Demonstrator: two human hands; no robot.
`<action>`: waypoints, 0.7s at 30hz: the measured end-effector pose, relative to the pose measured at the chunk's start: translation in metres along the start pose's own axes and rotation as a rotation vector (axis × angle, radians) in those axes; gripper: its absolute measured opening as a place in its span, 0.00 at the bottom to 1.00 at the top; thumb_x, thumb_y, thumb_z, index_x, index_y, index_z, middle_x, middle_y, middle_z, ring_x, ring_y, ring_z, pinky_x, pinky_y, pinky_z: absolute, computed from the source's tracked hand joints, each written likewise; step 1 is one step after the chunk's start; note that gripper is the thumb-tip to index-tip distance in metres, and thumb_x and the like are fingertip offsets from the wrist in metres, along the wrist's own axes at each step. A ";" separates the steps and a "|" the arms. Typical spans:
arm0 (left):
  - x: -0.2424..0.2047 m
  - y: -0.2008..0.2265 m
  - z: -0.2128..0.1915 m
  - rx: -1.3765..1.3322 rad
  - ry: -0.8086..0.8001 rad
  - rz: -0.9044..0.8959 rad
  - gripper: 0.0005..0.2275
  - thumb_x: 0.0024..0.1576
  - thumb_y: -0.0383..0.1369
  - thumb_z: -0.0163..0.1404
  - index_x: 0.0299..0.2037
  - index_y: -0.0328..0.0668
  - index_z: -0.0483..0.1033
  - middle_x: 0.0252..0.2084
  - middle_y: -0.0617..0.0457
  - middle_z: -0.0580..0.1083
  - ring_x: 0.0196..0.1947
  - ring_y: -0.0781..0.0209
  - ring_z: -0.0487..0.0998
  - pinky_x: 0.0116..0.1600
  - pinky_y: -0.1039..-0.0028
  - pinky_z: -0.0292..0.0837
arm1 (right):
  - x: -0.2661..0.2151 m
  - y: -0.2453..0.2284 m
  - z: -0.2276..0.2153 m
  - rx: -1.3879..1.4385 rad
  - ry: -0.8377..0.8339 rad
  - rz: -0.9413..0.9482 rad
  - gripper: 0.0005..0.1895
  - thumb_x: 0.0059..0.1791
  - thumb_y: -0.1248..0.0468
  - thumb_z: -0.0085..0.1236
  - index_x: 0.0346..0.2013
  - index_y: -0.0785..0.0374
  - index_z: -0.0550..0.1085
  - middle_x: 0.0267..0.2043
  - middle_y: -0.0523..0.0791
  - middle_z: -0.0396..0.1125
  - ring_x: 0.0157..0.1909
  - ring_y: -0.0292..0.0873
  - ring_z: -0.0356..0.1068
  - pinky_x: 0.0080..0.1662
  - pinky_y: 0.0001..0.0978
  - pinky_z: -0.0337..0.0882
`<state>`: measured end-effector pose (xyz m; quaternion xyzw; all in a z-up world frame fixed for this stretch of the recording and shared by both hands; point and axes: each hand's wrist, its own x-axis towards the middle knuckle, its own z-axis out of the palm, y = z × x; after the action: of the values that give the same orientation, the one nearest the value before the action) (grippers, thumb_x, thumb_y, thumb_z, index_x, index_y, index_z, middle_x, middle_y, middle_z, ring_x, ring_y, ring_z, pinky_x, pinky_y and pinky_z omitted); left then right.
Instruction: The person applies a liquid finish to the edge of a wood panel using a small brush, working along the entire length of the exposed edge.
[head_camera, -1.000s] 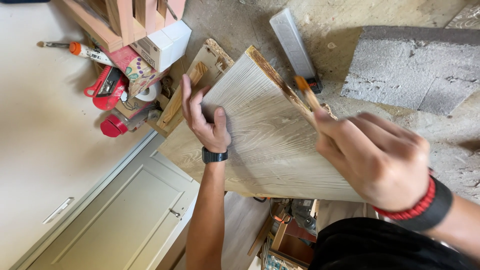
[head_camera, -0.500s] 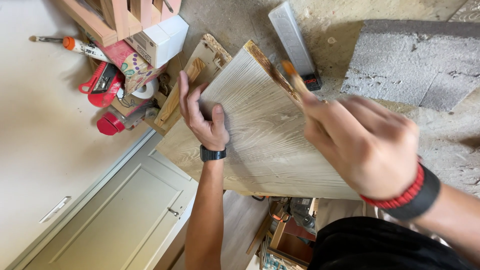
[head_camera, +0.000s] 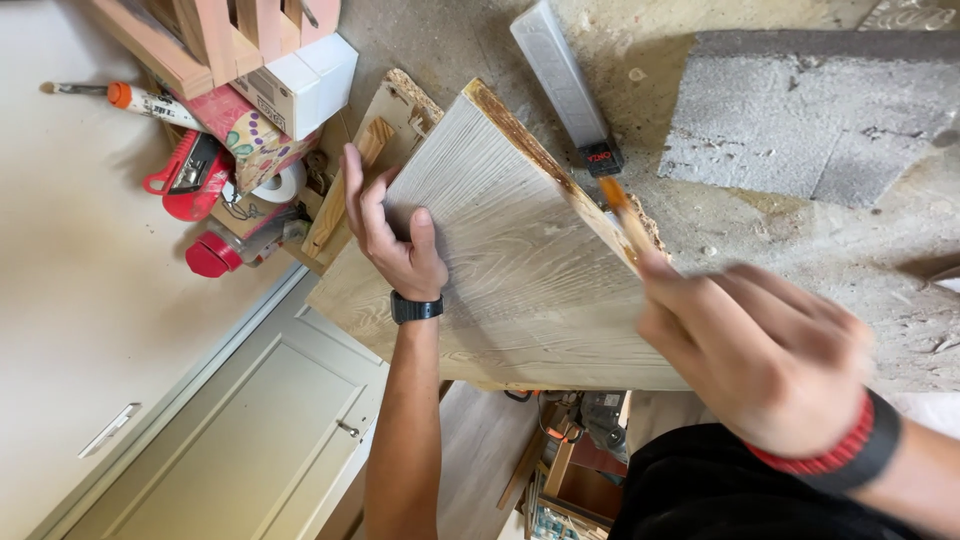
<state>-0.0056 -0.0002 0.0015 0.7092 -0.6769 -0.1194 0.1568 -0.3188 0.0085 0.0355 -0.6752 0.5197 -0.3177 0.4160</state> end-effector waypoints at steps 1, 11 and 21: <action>0.000 0.000 0.001 0.000 -0.003 0.004 0.26 0.64 0.53 0.37 0.50 0.34 0.72 0.69 0.42 0.59 0.70 0.42 0.63 0.72 0.52 0.61 | 0.005 0.001 0.009 0.000 0.004 0.003 0.01 0.52 0.75 0.60 0.36 0.70 0.78 0.22 0.41 0.64 0.23 0.39 0.64 0.29 0.32 0.65; 0.000 -0.001 0.000 0.017 0.008 0.015 0.24 0.63 0.50 0.38 0.49 0.31 0.71 0.68 0.41 0.60 0.69 0.42 0.64 0.71 0.52 0.62 | -0.036 0.008 0.004 0.029 -0.124 -0.052 0.09 0.49 0.69 0.62 0.39 0.74 0.74 0.21 0.42 0.66 0.20 0.37 0.64 0.27 0.30 0.69; 0.001 0.001 -0.001 0.016 0.001 0.023 0.23 0.63 0.49 0.38 0.49 0.32 0.72 0.68 0.41 0.60 0.69 0.41 0.64 0.71 0.52 0.62 | -0.034 0.001 0.005 0.113 -0.105 -0.063 0.12 0.49 0.70 0.59 0.44 0.78 0.73 0.22 0.43 0.64 0.22 0.39 0.64 0.29 0.32 0.68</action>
<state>-0.0063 -0.0009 0.0026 0.7026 -0.6859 -0.1118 0.1529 -0.3237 0.0421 0.0323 -0.6825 0.4570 -0.3235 0.4699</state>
